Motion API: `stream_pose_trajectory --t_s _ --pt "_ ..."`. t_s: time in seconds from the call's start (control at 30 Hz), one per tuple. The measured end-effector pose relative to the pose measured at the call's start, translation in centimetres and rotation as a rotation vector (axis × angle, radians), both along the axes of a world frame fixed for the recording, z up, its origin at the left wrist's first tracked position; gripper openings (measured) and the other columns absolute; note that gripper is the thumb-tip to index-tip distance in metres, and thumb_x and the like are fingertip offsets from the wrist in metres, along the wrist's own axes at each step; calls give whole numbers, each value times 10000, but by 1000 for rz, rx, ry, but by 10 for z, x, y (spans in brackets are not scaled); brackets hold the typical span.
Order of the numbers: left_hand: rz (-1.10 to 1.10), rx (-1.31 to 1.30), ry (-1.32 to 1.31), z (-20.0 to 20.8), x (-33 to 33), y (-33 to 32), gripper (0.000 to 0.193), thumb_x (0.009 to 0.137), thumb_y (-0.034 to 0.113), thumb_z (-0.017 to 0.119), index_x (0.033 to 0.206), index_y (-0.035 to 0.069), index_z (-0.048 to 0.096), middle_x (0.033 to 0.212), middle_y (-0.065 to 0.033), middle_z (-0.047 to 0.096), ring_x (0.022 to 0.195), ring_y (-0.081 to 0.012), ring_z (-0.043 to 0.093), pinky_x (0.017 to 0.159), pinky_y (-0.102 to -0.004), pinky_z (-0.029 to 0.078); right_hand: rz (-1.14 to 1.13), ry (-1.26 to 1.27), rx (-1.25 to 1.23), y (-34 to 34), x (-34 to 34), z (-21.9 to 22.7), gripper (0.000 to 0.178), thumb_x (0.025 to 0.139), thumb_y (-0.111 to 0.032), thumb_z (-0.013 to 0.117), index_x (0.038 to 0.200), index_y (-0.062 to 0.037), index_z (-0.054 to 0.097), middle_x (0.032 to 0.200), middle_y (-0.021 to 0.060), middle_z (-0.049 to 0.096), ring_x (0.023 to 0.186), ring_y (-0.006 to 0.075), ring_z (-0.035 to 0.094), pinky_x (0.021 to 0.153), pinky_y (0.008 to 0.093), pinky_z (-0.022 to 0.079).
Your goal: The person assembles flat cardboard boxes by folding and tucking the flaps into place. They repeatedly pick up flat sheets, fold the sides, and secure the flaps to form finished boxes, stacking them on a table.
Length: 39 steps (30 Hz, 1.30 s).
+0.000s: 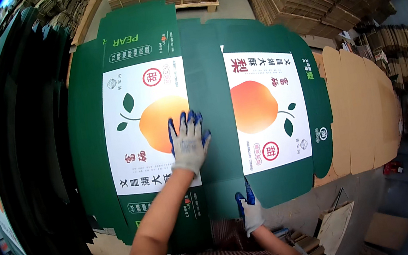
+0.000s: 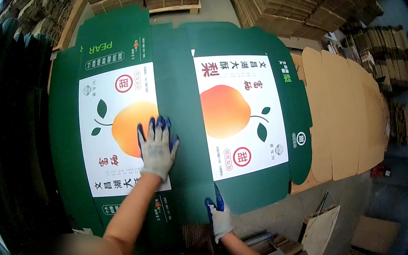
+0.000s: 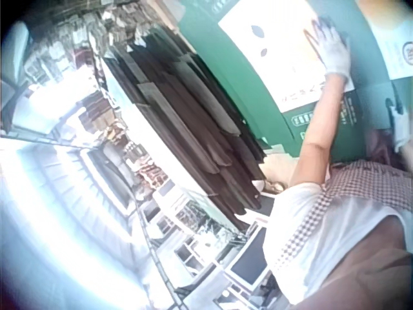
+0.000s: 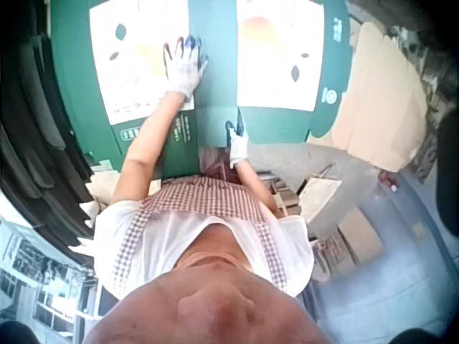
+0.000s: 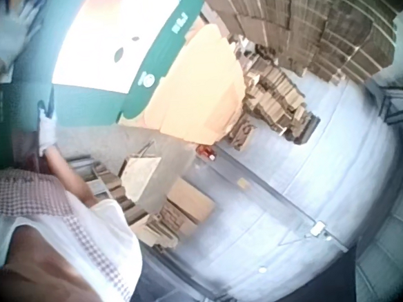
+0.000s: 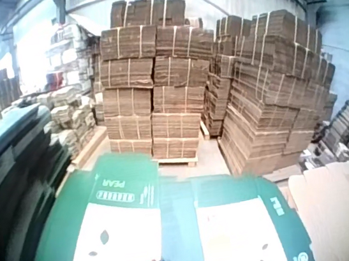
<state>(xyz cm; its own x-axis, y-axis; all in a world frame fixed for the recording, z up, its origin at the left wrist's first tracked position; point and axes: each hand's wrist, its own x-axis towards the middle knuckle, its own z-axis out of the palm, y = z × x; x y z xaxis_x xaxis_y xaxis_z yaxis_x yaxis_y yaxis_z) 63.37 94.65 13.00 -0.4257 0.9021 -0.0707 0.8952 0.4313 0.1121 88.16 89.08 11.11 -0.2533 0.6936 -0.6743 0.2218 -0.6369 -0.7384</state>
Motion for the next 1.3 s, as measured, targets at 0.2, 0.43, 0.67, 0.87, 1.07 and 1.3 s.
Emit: stream_pose_trajectory --t_s 0.2,0.43,0.67,0.87,1.07,1.3 --pt "87 -92 125 -7 -80 98 555 877 430 340 1310 83 345 1357 -89 336 1291 -248 230 1051 -491 76 32 -54 -30 -7 7 -11 443 839 -19 493 1264 25 376 1155 87 498 1003 144 487 854 245 399" --pt "77 -123 94 -15 -70 101 544 886 396 327 1318 65 320 1364 -90 322 1301 -252 208 1058 -465 78 -24 -108 -106 0 -1 7 404 827 8 481 1225 28 418 1106 90 522 941 156 516 805 255 430" --pt "-102 -272 -74 3 34 -31 572 856 458 358 1267 62 395 1342 -106 345 1299 -287 189 1056 -496 43 -58 -67 -68 4 3 0 398 823 34 481 1218 8 440 1073 72 537 885 152 531 764 256 446" --pt "-72 -262 -255 28 91 -114 555 850 478 375 1236 86 446 1309 -98 389 1285 -277 224 1052 -512 44 -114 200 -69 9 -10 5 422 837 48 454 1252 -5 396 1083 73 518 886 161 520 753 271 453" --pt "109 45 -243 114 72 -165 591 821 501 424 1253 99 417 1307 -96 383 1276 -263 255 1053 -492 83 117 115 -4 15 2 -10 393 854 -47 470 1239 -11 399 1042 98 529 872 187 527 729 288 465" --pt "1063 274 726 253 -56 -271 737 764 557 498 1325 114 318 1379 -96 291 1300 -248 214 1060 -438 109 740 12 -469 54 74 -32 365 843 -205 504 1142 -10 428 949 180 576 813 281 579 667 354 485"
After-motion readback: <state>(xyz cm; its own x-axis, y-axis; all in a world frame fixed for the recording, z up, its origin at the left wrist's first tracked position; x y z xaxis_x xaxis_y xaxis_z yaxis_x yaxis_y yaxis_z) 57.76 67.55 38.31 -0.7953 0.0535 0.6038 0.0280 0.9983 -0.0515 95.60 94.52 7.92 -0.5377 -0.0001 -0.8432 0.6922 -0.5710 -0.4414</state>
